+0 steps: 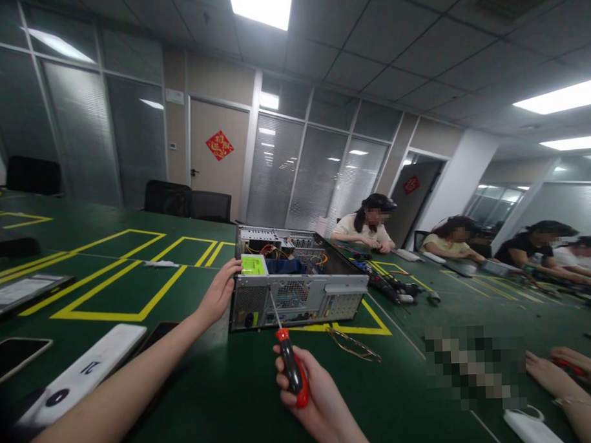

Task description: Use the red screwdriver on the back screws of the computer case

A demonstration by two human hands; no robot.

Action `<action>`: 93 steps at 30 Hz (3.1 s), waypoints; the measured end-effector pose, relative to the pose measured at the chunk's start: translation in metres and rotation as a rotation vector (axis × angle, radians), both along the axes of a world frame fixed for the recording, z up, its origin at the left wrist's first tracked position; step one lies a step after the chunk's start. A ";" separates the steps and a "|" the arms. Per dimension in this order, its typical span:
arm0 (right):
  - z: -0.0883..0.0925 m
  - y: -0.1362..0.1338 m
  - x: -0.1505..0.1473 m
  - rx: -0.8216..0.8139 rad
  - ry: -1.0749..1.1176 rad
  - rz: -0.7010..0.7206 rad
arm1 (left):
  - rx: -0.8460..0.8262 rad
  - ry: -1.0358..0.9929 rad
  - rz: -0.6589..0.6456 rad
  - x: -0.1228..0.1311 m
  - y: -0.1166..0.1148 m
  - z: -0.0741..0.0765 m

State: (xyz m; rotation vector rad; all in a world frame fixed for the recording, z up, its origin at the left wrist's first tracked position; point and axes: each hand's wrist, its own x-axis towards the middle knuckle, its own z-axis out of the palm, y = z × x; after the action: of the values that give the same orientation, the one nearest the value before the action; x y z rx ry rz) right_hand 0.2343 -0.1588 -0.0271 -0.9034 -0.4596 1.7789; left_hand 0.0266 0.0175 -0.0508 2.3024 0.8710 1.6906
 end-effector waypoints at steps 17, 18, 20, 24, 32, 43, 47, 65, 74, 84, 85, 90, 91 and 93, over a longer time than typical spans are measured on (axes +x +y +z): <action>0.023 -0.006 0.007 0.011 0.217 0.139 | 0.018 -0.009 -0.014 0.000 0.001 0.000; 0.027 -0.008 0.007 0.043 0.222 0.160 | 0.019 -0.010 -0.015 0.000 0.001 0.000; 0.033 -0.009 0.007 0.100 0.200 0.190 | 0.024 -0.011 -0.018 0.000 0.002 0.000; 0.030 -0.010 0.006 0.183 0.146 0.276 | 0.025 -0.005 -0.015 0.000 0.002 0.000; 0.021 -0.011 0.001 0.176 0.183 0.223 | 0.011 0.001 -0.011 0.000 0.002 0.000; 0.026 -0.011 0.007 -0.070 0.348 0.216 | 0.018 -0.005 -0.011 0.001 0.001 0.001; 0.032 -0.016 0.006 0.026 0.287 0.249 | 0.015 -0.004 -0.007 0.001 0.000 0.002; 0.022 -0.021 0.007 -0.004 0.222 0.076 | 0.000 0.002 -0.006 0.001 0.000 0.002; 0.024 -0.023 0.011 0.033 0.074 0.042 | 0.007 -0.003 -0.009 0.001 0.000 0.001; -0.017 -0.027 0.007 0.133 -0.728 0.019 | -0.003 -0.008 -0.012 0.001 0.001 0.001; -0.024 -0.026 0.007 0.126 -0.762 0.055 | 0.001 -0.011 -0.012 0.001 0.001 0.000; -0.043 -0.017 0.000 0.244 -0.669 0.132 | 0.009 -0.003 -0.010 0.001 0.000 0.001; -0.044 -0.014 -0.002 0.275 -0.643 0.136 | 0.011 -0.002 -0.011 0.001 0.000 0.001; -0.043 -0.010 -0.006 0.314 -0.632 0.134 | 0.013 -0.003 -0.012 0.001 0.000 0.002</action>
State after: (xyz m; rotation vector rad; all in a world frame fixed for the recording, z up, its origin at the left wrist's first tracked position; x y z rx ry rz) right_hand 0.2278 -0.1692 -0.0698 -1.2183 -1.1919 1.4494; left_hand 0.0278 0.0174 -0.0492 2.3078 0.8464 1.6994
